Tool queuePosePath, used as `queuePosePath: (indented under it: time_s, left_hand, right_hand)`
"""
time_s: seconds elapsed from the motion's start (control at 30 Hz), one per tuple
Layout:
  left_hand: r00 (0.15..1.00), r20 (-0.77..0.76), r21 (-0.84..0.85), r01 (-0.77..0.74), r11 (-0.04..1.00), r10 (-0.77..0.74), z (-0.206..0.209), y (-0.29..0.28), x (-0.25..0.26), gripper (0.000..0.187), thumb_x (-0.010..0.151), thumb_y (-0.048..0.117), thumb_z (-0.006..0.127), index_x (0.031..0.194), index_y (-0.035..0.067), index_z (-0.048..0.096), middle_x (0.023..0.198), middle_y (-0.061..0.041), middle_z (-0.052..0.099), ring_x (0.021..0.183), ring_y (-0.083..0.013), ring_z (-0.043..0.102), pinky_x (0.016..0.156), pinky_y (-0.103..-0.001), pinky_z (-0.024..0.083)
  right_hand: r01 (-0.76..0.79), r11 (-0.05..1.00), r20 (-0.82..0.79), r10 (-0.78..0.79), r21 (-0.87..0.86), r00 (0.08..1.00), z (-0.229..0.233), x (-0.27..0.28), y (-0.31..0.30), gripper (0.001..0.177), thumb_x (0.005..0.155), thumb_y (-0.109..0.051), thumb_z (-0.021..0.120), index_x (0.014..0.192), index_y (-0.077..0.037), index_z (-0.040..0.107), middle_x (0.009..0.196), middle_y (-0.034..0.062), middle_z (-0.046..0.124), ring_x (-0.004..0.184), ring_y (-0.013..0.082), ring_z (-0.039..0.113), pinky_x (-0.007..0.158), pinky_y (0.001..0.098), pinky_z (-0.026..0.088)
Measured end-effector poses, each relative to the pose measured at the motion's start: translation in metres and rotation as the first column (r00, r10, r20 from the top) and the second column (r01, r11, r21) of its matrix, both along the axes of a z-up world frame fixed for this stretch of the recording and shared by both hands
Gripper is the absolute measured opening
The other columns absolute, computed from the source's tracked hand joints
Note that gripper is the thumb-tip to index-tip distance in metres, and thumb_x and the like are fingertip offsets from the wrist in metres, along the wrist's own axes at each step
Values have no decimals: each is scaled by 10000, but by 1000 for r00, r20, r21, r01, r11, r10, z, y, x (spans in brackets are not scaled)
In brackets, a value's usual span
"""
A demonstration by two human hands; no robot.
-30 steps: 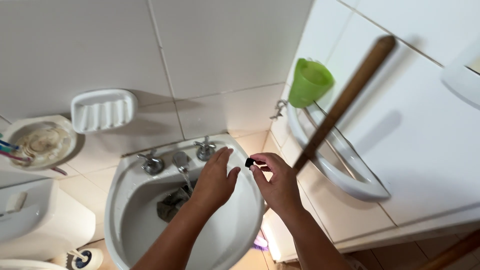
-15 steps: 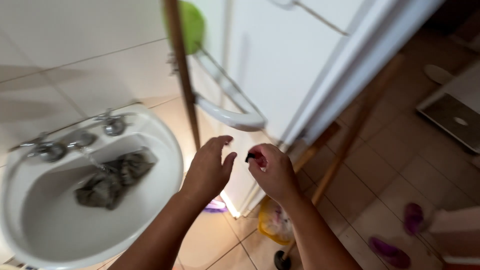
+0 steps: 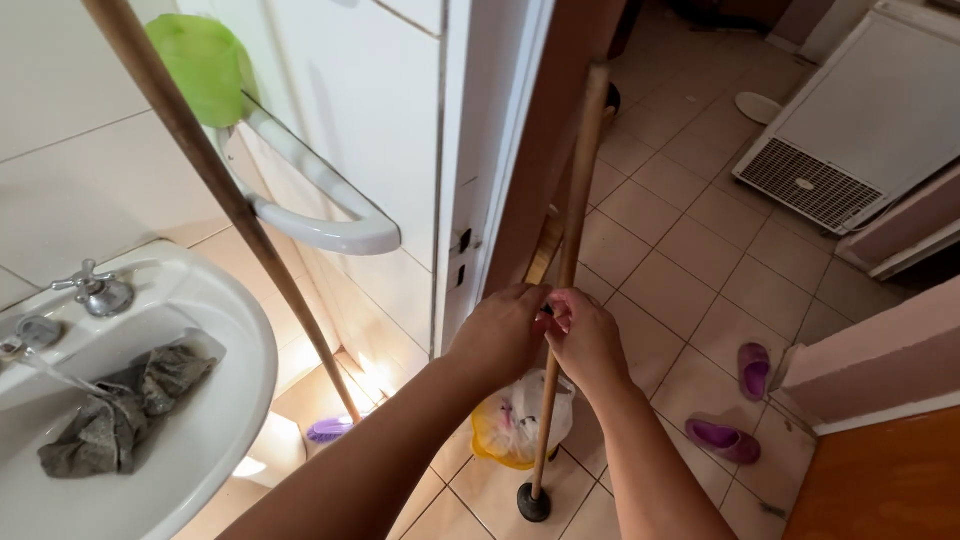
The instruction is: Washing a cleaning cloth in a bathroom sink and tidying the sink area.
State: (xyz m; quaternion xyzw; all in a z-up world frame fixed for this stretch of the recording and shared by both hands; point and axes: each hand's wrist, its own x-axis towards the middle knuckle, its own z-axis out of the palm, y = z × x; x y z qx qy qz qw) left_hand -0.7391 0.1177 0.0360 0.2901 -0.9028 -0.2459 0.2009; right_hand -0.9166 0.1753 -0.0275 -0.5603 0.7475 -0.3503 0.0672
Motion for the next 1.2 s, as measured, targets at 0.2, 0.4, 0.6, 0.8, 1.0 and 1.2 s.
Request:
queuePosePath:
  time_s: [0.2, 0.4, 0.6, 0.8, 1.0, 1.2]
  left_hand:
    - [999, -27, -2, -23, 1000, 23, -15, -7, 6, 440, 1063, 133, 662, 1484, 6, 670, 1334, -254, 743, 1147, -465, 777, 973, -529, 639]
    - [968, -230, 138, -74, 988, 105, 31, 0, 69, 344, 1042, 167, 669, 1363, 50, 713, 1235, -190, 763, 1112, -434, 796, 942, -540, 656]
    - [822, -405, 158, -369, 916, 401, 38, -28, 196, 272, 1084, 148, 677, 1343, 83, 727, 1148, -136, 777, 1126, -337, 808, 1008, -441, 651]
    - [702, -266, 226, -620, 751, 660, 4, -64, 333, 300, 1082, 226, 572, 1314, 135, 739, 1210, -38, 772, 1081, -202, 769, 929, -390, 600]
    - [556, -45, 353, -768, 534, 830, -62, -81, 469, 282, 1067, 298, 609, 1282, 164, 734, 1186, -21, 769, 1025, -239, 739, 895, -412, 577]
    - [457, 181, 399, -844, 360, 871, -202, -99, 558, 223, 994, 302, 665, 1166, 192, 756, 1167, -120, 746, 1041, -356, 744, 945, -493, 565]
  right_hand:
    - [103, 993, -17, -104, -54, 994, 3, -6, 5, 302, 917, -328, 883, 1152, -144, 835, 1082, 109, 831, 943, 309, 830, 783, 456, 684]
    - [-32, 990, 128, 49, -136, 990, 54, 64, -10, 94, 958, -204, 825, 1042, -173, 852, 882, 87, 833, 798, 300, 815, 725, 448, 652]
    - [-252, 944, 275, 305, -211, 912, 75, 204, -47, 59, 964, -237, 856, 949, -183, 874, 738, 58, 799, 675, 212, 779, 688, 343, 661]
    - [-626, 776, 312, 616, -82, 723, 58, 343, -114, 87, 1001, -115, 712, 959, -111, 788, 862, 1, 810, 776, 148, 751, 754, 299, 623]
    - [-752, 603, 312, 684, 266, 659, -22, 454, -179, 204, 1001, -339, 747, 1145, -211, 814, 1098, -39, 824, 1015, 167, 774, 916, 323, 585]
    - [-748, 486, 141, 789, 452, 598, -163, 509, -217, 249, 953, -350, 792, 1193, -286, 800, 1289, 3, 776, 1206, 253, 737, 1024, 407, 561]
